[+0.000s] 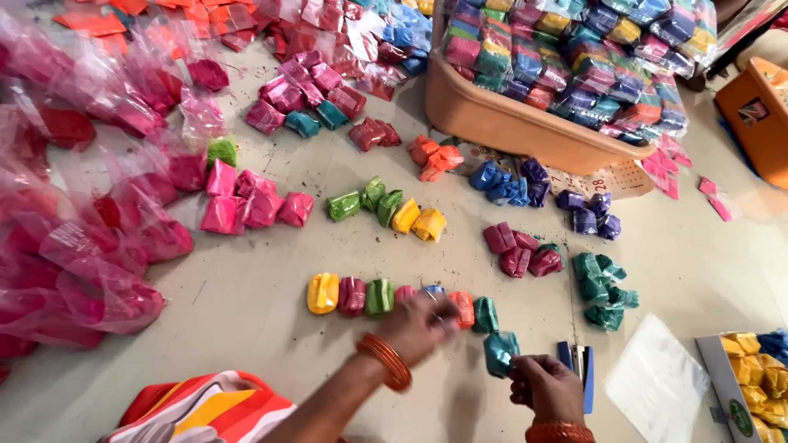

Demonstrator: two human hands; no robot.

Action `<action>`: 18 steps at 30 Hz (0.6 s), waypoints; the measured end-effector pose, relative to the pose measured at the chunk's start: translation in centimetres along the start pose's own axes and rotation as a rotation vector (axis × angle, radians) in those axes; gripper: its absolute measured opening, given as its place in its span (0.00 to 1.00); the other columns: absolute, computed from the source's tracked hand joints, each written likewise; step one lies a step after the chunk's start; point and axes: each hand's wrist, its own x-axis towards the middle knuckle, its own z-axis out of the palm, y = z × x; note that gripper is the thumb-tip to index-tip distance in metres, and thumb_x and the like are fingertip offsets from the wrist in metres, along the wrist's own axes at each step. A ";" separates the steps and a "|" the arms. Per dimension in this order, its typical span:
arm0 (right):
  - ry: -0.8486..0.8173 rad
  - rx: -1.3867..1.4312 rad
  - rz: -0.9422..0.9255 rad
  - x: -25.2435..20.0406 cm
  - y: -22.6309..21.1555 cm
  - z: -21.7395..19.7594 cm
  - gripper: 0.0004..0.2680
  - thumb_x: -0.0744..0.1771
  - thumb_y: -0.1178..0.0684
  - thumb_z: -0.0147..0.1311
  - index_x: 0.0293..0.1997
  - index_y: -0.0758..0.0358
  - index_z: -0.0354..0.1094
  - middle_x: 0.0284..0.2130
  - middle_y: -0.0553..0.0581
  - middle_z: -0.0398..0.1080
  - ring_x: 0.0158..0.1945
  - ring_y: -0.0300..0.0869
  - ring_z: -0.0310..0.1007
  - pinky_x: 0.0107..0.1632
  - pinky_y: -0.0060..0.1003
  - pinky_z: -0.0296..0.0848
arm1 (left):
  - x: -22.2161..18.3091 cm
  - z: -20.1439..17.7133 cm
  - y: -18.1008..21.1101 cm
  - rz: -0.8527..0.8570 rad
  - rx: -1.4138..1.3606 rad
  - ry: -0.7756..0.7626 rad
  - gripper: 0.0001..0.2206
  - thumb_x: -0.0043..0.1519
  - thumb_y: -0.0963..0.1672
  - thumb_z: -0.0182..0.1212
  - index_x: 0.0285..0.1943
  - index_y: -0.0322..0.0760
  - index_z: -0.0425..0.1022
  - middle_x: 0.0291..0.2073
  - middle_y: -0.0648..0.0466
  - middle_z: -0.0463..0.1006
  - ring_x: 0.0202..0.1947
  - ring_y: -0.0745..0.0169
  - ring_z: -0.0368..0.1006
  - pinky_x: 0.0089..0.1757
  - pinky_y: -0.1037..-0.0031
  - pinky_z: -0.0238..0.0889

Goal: The person arranges colorful rectangular packaged items on the floor, lining them up in rows and moving them one by one.

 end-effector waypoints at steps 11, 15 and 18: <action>-0.338 0.071 -0.230 -8.5 -7.0 2.7 0.10 0.68 0.54 0.57 0.45 0.72 0.78 0.27 0.61 0.77 0.24 0.40 0.69 0.29 0.35 0.67 | -4.5 2.4 1.9 -0.140 -0.404 -0.351 0.40 0.48 0.49 0.79 0.70 0.37 0.64 0.53 0.51 0.79 0.54 0.61 0.76 0.53 0.72 0.71; -0.457 -0.249 -0.553 -10.0 -10.5 1.9 0.10 0.65 0.55 0.60 0.50 0.64 0.76 0.41 0.47 0.74 0.41 0.34 0.75 0.43 0.33 0.78 | -4.1 4.0 0.0 -0.222 -0.770 -0.479 0.29 0.57 0.45 0.73 0.65 0.36 0.63 0.51 0.51 0.78 0.51 0.60 0.77 0.48 0.68 0.76; -0.563 -0.314 -0.494 -9.2 -9.3 1.2 0.10 0.65 0.55 0.61 0.48 0.65 0.77 0.40 0.48 0.75 0.41 0.33 0.75 0.44 0.32 0.77 | -4.1 4.3 -0.5 -0.248 -0.836 -0.520 0.24 0.59 0.44 0.71 0.61 0.35 0.63 0.49 0.50 0.78 0.50 0.60 0.78 0.47 0.67 0.78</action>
